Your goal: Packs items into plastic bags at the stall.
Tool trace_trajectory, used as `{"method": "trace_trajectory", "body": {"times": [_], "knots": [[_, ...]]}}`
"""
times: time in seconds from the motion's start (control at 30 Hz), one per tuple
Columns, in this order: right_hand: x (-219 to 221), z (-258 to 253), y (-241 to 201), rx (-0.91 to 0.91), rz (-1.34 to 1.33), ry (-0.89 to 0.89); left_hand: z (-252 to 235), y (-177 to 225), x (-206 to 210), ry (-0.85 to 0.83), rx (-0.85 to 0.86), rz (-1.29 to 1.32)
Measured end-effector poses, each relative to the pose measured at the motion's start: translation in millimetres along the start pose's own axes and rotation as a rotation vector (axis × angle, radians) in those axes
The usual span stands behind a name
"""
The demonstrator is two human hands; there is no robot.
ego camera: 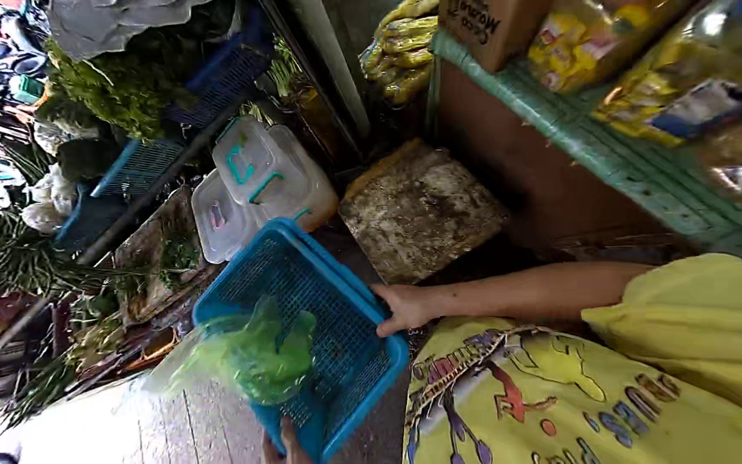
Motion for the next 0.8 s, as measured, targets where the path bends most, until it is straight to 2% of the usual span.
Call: {"method": "trace_trajectory", "body": {"times": [0.13,0.27,0.37,0.5,0.57,0.63,0.8], "knots": [[-65.4,57.0,47.2,0.085,-0.098,0.172,56.6,88.1,71.2,-0.088,-0.030,0.140],[-140.3,100.6,57.5,0.141,-0.177,0.371,71.1,149.3,148.9,-0.229,-0.007,0.221],[-199.6,100.3,66.2,0.126,-0.198,0.502,60.0,189.6,210.8,-0.319,0.054,0.254],[-278.8,73.1,129.0,0.127,-0.107,0.723,50.6,239.6,302.4,-0.579,0.261,0.191],[-296.7,75.9,139.1,0.162,-0.047,0.789,53.5,264.7,329.8,-0.710,0.352,0.134],[-296.7,85.0,139.3,0.189,-0.013,0.811,53.6,279.4,338.4,-0.761,0.379,0.073],[-282.9,99.3,156.8,0.188,-0.067,0.808,48.0,277.8,343.2,-0.802,0.390,0.041]]}}
Point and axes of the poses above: each hand's wrist, its own z-axis away from the middle knuckle, its own x-axis out of the palm, y = z × x, the point moved 8 cm from there along -z, towards the middle knuckle, and after that the axes turned 8 degrees about -z, right-handed, at the moved point
